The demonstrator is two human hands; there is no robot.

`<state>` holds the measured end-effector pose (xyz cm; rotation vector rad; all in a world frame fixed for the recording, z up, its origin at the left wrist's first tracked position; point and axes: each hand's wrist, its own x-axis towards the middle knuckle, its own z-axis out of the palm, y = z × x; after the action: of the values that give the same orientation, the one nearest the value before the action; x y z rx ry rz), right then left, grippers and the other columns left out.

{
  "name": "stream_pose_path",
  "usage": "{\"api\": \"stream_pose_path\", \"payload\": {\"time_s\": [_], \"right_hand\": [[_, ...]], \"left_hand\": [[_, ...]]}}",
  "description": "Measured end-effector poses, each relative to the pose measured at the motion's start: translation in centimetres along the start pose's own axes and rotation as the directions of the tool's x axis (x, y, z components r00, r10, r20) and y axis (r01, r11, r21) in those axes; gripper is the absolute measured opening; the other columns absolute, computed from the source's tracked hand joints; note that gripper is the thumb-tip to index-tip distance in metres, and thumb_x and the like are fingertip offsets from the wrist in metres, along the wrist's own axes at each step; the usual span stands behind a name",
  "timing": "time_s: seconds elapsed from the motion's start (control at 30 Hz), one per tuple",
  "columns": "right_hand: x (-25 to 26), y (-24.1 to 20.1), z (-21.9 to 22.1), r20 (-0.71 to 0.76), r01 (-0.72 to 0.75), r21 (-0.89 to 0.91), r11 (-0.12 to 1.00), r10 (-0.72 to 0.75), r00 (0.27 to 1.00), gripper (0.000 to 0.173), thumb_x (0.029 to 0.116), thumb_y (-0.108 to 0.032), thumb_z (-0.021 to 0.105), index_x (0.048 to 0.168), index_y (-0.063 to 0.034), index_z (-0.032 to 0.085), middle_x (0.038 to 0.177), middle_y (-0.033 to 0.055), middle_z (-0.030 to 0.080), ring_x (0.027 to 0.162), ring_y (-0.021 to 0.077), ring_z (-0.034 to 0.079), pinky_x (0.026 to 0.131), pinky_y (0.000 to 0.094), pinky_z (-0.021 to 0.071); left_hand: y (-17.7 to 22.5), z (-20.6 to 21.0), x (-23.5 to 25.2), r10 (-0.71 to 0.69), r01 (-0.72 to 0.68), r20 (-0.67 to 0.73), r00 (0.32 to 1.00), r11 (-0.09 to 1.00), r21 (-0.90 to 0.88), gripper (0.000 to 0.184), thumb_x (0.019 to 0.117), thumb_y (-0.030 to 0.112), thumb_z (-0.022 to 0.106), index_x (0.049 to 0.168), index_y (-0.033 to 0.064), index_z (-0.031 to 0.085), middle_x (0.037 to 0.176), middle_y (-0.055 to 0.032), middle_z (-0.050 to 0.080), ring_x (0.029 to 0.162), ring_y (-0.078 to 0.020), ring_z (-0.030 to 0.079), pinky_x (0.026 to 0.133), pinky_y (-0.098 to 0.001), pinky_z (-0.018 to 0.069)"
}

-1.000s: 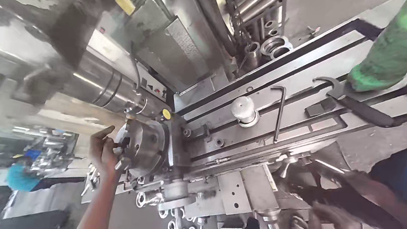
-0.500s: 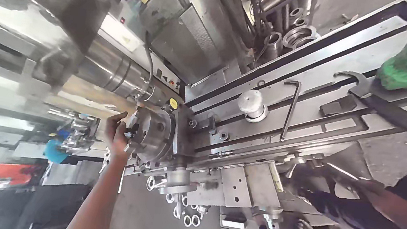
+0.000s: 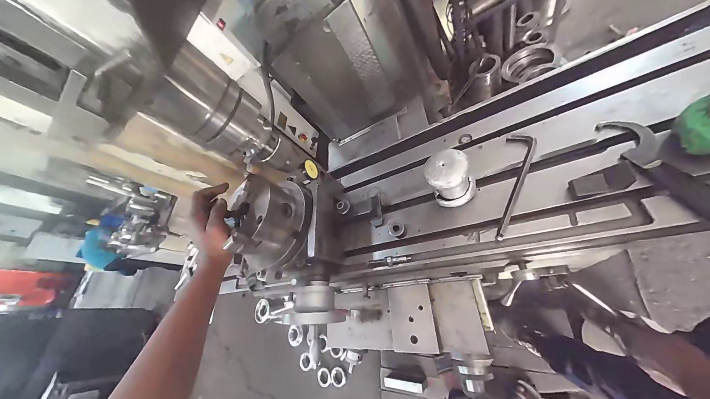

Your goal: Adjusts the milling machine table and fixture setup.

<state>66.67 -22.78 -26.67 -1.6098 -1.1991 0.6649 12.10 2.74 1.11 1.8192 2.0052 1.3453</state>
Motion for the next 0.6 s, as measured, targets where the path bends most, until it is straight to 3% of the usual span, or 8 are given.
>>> {"api": "stream_pose_path", "payload": {"time_s": [0.13,0.27,0.43,0.53,0.6], "right_hand": [[-0.1,-0.3,0.8,0.014,0.009,0.021,1.0,-0.009,1.0,0.031,0.101,-0.012,0.055,0.118,0.0135,0.059,0.097,0.0219,0.066,0.08,0.0158,0.066,0.073,0.0302,0.0583],[-0.5,-0.1,1.8,0.034,0.006,0.069,0.998,-0.008,0.999,0.028,0.1012,-0.008,0.056,0.116,0.0157,0.057,0.1,0.0232,0.068,0.084,0.0202,0.069,0.078,0.0329,0.0593],[-0.1,-2.3,2.5,0.053,0.016,0.038,0.999,-0.018,0.998,0.029,0.1011,-0.011,0.056,0.114,0.0149,0.06,0.096,0.0225,0.069,0.083,0.0169,0.069,0.078,0.0304,0.0596],[0.6,-4.5,3.2,0.065,0.023,0.032,0.999,-0.025,0.998,0.03,0.0998,-0.012,0.057,0.108,0.0172,0.062,0.094,0.0244,0.069,0.083,0.0171,0.069,0.079,0.0292,0.0585],[0.9,-5.5,4.2,0.054,0.078,0.059,0.995,-0.082,0.995,0.029,0.0994,-0.014,0.058,0.107,0.0143,0.062,0.093,0.0203,0.068,0.082,0.0131,0.067,0.078,0.026,0.0576]], "left_hand": [[0.0,0.0,0.0,-0.012,0.012,0.005,1.0,1.0,-0.018,0.034,0.1028,0.014,0.043,0.133,0.006,0.056,0.129,-0.0051,0.062,0.098,-0.0096,0.064,0.083,-0.0318,0.0549],[-0.1,-0.1,0.0,0.006,-0.006,0.011,1.0,1.0,-0.013,0.034,0.1028,0.013,0.043,0.133,0.0065,0.056,0.128,-0.0037,0.062,0.096,-0.0075,0.063,0.081,-0.0289,0.0542],[0.1,0.0,0.0,0.042,-0.042,0.012,0.999,0.999,-0.008,0.033,0.102,0.012,0.043,0.13,0.002,0.056,0.127,-0.0054,0.062,0.102,-0.0058,0.062,0.09,-0.0276,0.0525],[0.4,0.2,0.1,0.043,-0.043,-0.001,0.999,0.999,0.01,0.033,0.1017,0.013,0.044,0.13,0.0007,0.056,0.124,-0.0053,0.064,0.097,-0.0035,0.063,0.086,-0.0243,0.0531],[0.5,0.3,0.0,0.039,-0.039,-0.002,0.999,0.999,0.017,0.032,0.1016,0.013,0.044,0.129,0.001,0.056,0.12,-0.0039,0.064,0.092,-0.0014,0.062,0.081,-0.0222,0.0533]]}}
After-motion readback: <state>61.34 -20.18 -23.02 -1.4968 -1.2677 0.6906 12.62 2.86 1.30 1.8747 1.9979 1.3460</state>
